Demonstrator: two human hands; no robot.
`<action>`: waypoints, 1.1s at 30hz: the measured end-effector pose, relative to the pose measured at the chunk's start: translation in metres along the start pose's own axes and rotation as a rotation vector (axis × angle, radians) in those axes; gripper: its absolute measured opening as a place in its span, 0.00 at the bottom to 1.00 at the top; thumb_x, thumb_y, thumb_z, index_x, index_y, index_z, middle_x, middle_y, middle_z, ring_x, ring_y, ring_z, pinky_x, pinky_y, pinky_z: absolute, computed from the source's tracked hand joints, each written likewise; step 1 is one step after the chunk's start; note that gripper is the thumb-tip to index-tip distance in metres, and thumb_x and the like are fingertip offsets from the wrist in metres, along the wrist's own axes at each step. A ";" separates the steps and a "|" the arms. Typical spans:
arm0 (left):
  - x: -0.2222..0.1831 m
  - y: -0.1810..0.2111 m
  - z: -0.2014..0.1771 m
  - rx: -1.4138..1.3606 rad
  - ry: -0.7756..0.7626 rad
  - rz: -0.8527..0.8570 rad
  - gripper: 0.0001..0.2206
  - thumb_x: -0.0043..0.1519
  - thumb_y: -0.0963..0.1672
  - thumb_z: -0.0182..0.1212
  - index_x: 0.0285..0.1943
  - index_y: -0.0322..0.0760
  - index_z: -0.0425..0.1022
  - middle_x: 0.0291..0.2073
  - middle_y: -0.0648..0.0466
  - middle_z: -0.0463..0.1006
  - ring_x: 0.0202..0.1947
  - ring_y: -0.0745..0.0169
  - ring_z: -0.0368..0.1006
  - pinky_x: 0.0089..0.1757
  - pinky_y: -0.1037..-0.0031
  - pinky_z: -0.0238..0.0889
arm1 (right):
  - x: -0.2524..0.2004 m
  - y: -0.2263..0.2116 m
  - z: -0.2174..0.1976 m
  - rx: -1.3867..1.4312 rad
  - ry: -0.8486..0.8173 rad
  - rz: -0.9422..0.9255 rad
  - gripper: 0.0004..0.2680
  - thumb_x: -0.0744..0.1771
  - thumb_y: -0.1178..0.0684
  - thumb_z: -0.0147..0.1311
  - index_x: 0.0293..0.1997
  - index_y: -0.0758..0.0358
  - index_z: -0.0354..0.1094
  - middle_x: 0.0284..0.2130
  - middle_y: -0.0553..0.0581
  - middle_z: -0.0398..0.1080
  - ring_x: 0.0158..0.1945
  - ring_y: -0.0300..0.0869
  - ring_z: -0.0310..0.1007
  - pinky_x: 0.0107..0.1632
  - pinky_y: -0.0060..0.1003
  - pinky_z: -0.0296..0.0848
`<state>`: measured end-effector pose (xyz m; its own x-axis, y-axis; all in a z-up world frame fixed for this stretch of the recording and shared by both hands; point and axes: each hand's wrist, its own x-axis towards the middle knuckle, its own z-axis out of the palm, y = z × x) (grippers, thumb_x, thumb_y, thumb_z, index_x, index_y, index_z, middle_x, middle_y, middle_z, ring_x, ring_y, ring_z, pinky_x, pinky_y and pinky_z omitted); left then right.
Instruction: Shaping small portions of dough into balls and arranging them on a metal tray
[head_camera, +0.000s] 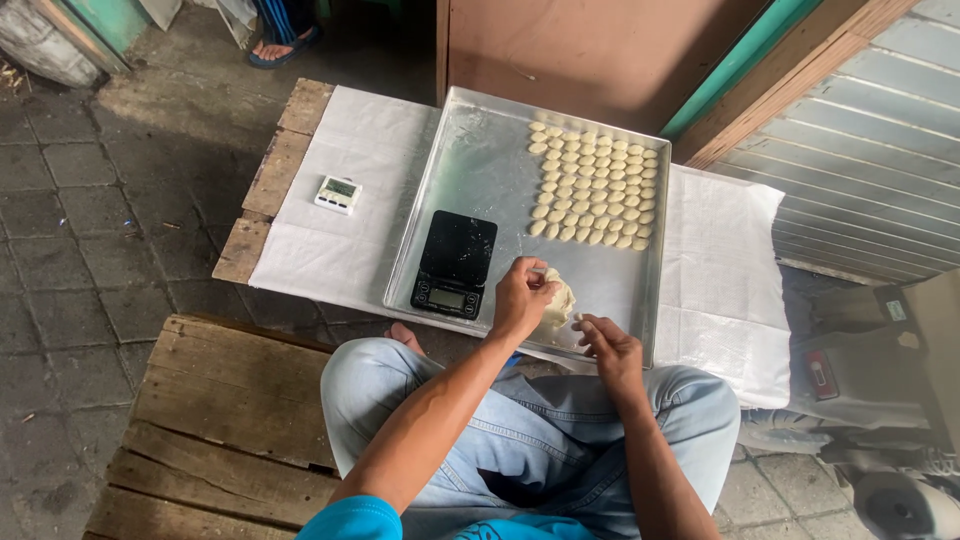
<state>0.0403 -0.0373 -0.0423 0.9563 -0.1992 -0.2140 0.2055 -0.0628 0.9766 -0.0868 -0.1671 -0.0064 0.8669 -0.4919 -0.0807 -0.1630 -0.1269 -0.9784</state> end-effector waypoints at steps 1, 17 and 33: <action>-0.001 0.006 -0.001 -0.019 0.012 0.018 0.17 0.55 0.40 0.73 0.53 0.35 0.76 0.33 0.46 0.82 0.29 0.59 0.81 0.31 0.74 0.77 | 0.005 0.007 0.003 -0.095 -0.010 -0.037 0.06 0.68 0.54 0.61 0.41 0.67 0.80 0.29 0.64 0.79 0.29 0.46 0.75 0.34 0.40 0.77; -0.026 0.032 0.007 0.144 -0.055 0.250 0.15 0.52 0.38 0.70 0.48 0.36 0.80 0.34 0.44 0.81 0.34 0.48 0.81 0.34 0.67 0.76 | 0.007 -0.056 0.017 -0.025 0.045 0.171 0.19 0.64 0.52 0.68 0.58 0.73 0.72 0.44 0.70 0.78 0.39 0.45 0.77 0.43 0.37 0.79; -0.039 0.042 0.006 -0.016 -0.303 0.113 0.19 0.55 0.39 0.60 0.56 0.39 0.80 0.50 0.44 0.80 0.45 0.50 0.80 0.44 0.67 0.77 | 0.019 0.012 0.002 0.498 0.099 0.301 0.09 0.66 0.57 0.64 0.46 0.73 0.72 0.32 0.73 0.77 0.27 0.48 0.80 0.33 0.40 0.84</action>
<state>0.0106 -0.0381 0.0068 0.8685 -0.4859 -0.0981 0.1072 -0.0093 0.9942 -0.0709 -0.1760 -0.0198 0.7647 -0.5251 -0.3736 -0.1329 0.4388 -0.8887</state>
